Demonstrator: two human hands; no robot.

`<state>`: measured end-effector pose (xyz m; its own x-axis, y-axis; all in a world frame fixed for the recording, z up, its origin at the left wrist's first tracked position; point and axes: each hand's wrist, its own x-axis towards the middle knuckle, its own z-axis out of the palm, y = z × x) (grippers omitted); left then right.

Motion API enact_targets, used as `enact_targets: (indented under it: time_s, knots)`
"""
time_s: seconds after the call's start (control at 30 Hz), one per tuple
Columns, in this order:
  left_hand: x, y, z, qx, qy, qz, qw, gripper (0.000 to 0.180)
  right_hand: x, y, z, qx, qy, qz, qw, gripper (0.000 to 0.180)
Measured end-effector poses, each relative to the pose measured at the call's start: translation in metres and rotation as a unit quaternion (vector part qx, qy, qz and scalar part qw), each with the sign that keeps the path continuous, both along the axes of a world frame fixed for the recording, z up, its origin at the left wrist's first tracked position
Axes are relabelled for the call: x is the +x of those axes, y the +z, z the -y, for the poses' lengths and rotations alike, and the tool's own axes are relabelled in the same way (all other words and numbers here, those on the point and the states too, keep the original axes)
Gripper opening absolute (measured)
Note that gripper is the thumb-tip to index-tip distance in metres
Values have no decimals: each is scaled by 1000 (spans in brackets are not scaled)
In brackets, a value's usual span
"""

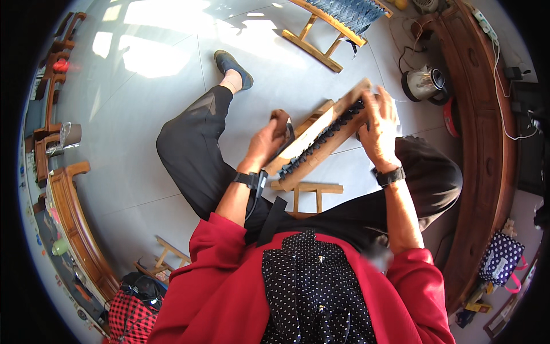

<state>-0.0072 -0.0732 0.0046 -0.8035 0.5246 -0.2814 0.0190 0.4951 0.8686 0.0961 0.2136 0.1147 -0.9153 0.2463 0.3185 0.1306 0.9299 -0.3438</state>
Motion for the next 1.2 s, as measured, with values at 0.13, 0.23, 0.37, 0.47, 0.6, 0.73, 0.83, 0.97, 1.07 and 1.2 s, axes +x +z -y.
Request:
enact_targets:
  time_s: [0.13,0.23,0.37,0.47,0.6,0.73,0.83,0.97,1.07,1.2]
  knots:
    - [42,2,-33,140,122,400,898,27,32,-10,19,-357,-193,88,910,77]
    - [60,14,-57,12,-131,44,990,36,63,-5,54,-613,-172,126,761,85]
    - [80,37,-88,-123,-195,23,973,55,67,-1,74,-409,-129,60,901,115]
    - [73,44,-95,-122,-199,43,971,45,59,3,53,-293,-102,118,943,109]
    - [35,20,-76,-197,-188,156,949,46,51,7,31,-209,-75,156,963,104]
    - [14,-21,-49,-327,-147,177,917,41,44,12,22,-217,-74,176,957,103]
    - [15,-50,-48,-320,-195,119,920,27,35,15,14,-262,-67,183,945,102]
    - [15,-81,-68,-286,-256,-18,923,19,30,14,11,-229,-48,155,960,100]
    - [3,-106,-86,-274,-276,-115,914,25,33,11,11,-317,-54,176,930,103]
    - [-8,-134,-86,-308,-286,-129,898,33,36,7,11,-282,-33,158,946,102]
